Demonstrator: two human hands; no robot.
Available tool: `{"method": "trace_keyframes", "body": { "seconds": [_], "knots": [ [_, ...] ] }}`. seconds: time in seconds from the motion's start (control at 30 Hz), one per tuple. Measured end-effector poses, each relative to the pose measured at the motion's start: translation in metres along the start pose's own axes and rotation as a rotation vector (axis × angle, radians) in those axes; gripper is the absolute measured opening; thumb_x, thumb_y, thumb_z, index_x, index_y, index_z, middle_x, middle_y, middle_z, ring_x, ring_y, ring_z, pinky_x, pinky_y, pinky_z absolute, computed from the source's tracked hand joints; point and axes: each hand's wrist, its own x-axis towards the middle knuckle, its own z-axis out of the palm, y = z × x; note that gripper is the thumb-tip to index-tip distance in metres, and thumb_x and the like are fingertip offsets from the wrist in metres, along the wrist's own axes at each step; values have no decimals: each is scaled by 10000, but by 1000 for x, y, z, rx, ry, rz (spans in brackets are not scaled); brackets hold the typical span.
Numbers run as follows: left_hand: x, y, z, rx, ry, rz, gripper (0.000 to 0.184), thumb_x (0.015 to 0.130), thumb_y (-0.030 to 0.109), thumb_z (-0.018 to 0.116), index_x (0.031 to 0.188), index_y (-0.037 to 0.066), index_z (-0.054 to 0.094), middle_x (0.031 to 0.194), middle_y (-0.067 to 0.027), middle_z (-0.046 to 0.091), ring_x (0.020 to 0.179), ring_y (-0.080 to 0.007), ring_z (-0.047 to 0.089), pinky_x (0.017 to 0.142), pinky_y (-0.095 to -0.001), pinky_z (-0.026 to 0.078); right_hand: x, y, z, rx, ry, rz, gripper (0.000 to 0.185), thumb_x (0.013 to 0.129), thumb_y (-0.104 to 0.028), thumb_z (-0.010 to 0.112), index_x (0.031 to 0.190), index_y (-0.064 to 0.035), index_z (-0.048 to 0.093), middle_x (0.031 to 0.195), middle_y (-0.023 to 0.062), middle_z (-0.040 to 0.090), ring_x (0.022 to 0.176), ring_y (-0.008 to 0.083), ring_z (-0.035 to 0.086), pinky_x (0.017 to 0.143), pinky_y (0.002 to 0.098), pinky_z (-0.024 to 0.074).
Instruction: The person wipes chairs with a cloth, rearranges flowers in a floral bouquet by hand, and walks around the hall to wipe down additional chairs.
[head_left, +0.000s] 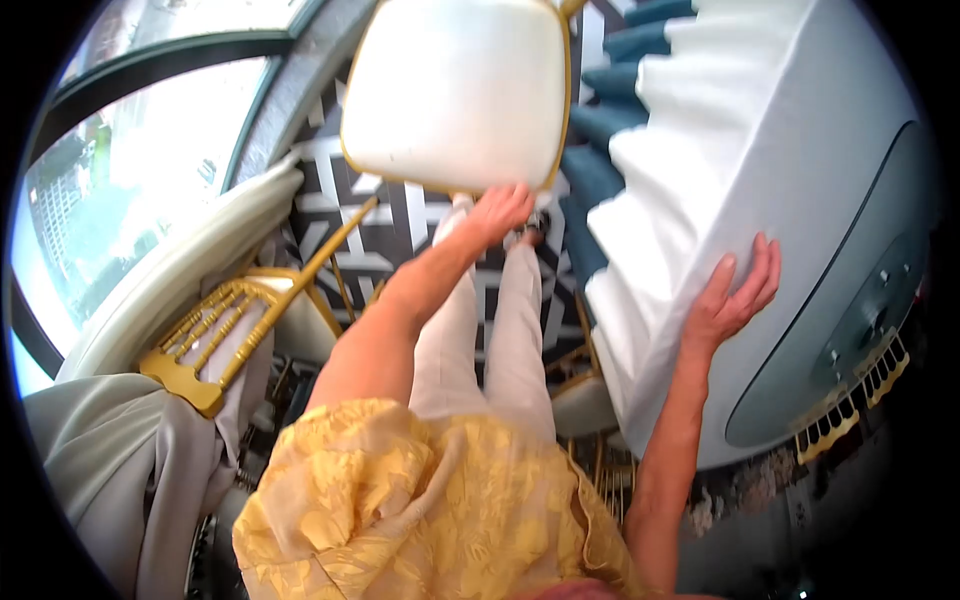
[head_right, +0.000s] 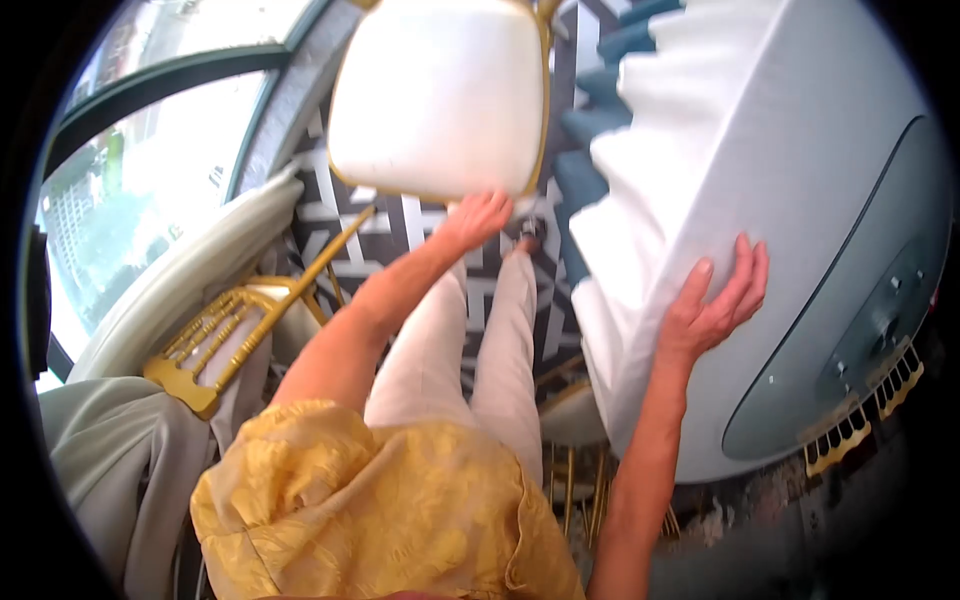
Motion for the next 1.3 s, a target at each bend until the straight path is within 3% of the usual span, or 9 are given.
{"method": "trace_keyframes", "body": {
  "seconds": [0.27,0.33,0.47,0.57,0.73,0.93,1.07,1.17,1.3],
  "knots": [
    [23,-46,-120,-485,237,-593,178,774,134,639,923,53,585,833,-141,618,734,-289,633,609,-386,513,4,-9,-9,-47,19,50,424,926,-323,508,1280,-89,528,1369,128,444,1274,332,412,1042,477,302],
    [46,-34,-169,-880,197,-773,233,784,143,677,977,31,609,791,-123,647,680,-208,625,628,-326,503,5,-9,-7,-65,15,45,411,924,-312,516,1270,-91,534,1363,132,445,1283,334,400,1042,482,301],
    [73,-2,-228,-1290,371,-567,222,826,97,692,1027,33,620,774,-35,629,691,-67,560,628,-242,477,25,-79,-30,33,-20,53,429,922,-259,550,1305,-74,494,1355,142,440,1237,339,422,1029,453,328],
    [84,16,-268,-1338,417,-391,227,833,105,701,1030,29,618,810,-29,628,703,-73,556,622,-234,475,46,-172,-27,750,-287,237,415,985,-267,491,1355,-82,458,1379,152,383,1206,296,456,942,398,439],
    [96,5,-308,-1182,647,-336,253,790,68,730,1014,13,626,833,-41,636,722,-82,572,608,-238,491,78,-223,17,1115,-270,336,279,975,-210,550,1161,-12,613,1086,87,628,998,212,586,896,316,466],
    [102,-36,-394,-1011,703,-165,372,773,65,719,1127,87,610,1253,-82,518,1136,-222,500,809,-304,478,186,-220,-22,697,141,41,262,995,-170,502,1210,-52,596,1169,122,595,1036,242,603,845,357,542],
    [96,-105,-410,-677,936,-393,287,799,-17,621,1077,53,618,1155,-98,552,1020,-209,558,740,-290,494,272,-200,-21,186,226,-286,279,1009,-162,453,1251,-84,570,1244,93,583,1163,275,541,979,394,483],
    [77,-140,-422,-902,986,-594,181,848,20,599,1026,29,632,933,-71,625,764,-142,595,697,-274,498,293,-215,8,113,192,-341,279,992,-119,469,1253,-109,567,1285,79,576,1168,287,556,982,387,475],
    [52,-141,-413,-985,975,-803,156,865,40,576,1004,21,646,867,-25,651,776,-78,587,711,-225,488,302,-231,5,29,231,-329,290,917,-43,549,1203,-78,583,1167,70,650,1096,268,613,954,355,498]
  ]
}}
